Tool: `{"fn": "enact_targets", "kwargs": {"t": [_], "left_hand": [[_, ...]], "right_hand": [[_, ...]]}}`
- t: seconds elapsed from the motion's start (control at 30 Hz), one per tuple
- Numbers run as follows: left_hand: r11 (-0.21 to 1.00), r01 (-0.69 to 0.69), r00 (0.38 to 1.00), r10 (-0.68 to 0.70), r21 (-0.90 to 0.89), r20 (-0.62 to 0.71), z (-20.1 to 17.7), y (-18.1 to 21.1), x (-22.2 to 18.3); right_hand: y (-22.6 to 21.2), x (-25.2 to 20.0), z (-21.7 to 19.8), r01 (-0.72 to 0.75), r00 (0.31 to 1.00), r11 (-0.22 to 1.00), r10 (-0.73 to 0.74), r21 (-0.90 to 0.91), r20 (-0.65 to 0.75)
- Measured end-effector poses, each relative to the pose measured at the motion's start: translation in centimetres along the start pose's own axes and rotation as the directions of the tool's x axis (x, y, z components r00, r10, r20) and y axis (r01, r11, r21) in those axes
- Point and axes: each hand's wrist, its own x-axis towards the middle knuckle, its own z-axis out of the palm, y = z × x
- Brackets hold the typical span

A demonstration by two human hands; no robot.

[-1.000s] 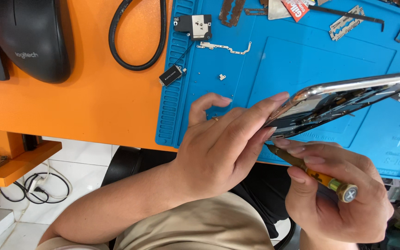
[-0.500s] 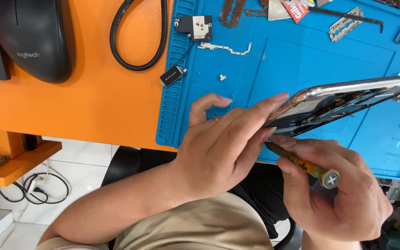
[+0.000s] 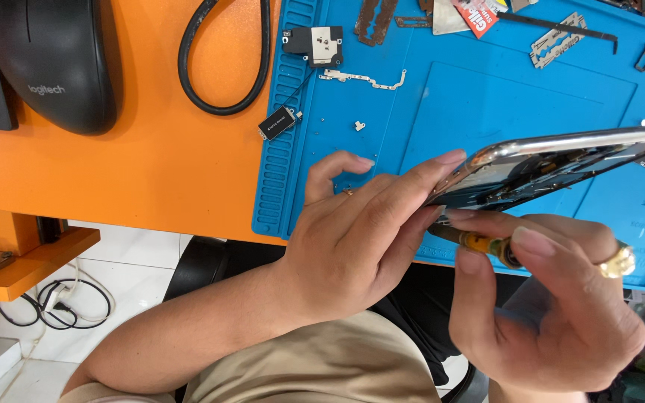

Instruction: The person disassembles a smartphone on a blue work mat. They use a yellow-handled screwdriver to remove screws and a metal spudger to pry open the device casing and disconnect internal components. The person carefully removes the back cover and various internal parts, placing them on the mat.

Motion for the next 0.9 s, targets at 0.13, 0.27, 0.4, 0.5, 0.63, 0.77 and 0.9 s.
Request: {"fn": "enact_targets", "kwargs": {"t": [0.13, 0.27, 0.4, 0.5, 0.63, 0.77, 0.9], "left_hand": [[1.000, 0.003, 1.000, -0.003, 0.009, 0.011, -0.1, 0.0, 0.0], [1.000, -0.002, 1.000, 0.002, -0.013, -0.008, 0.0, 0.1, 0.0], [1.000, -0.007, 1.000, 0.007, 0.010, -0.014, 0.1, 0.1, 0.0], [1.000, -0.010, 1.000, 0.010, 0.013, -0.022, 0.1, 0.1, 0.0], [1.000, -0.004, 1.000, 0.004, 0.019, -0.027, 0.1, 0.2, 0.1], [1.000, -0.017, 0.999, 0.017, 0.012, -0.039, 0.2, 0.1, 0.2], [1.000, -0.014, 0.999, 0.014, 0.000, -0.029, 0.2, -0.1, -0.1]], "right_hand": [[1.0, -0.5, -0.5, 0.088, 0.996, 0.995, -0.087, -0.055, 0.032], [0.0, 0.0, -0.1, 0.036, 0.999, 0.999, -0.036, 0.005, 0.040], [0.0, -0.8, -1.4, 0.022, 0.991, 1.000, -0.024, 0.014, 0.132], [-2.2, -0.6, -1.9, -0.073, 0.987, 0.997, 0.077, -0.035, 0.143], [-3.7, -1.2, -1.8, -0.215, 0.975, 0.974, 0.219, -0.077, 0.045], [-1.3, -1.2, 0.1, -0.047, 0.997, 0.997, 0.051, 0.055, -0.064], [-1.3, -1.4, 0.1, -0.023, 0.998, 0.999, 0.025, 0.033, -0.062]]}}
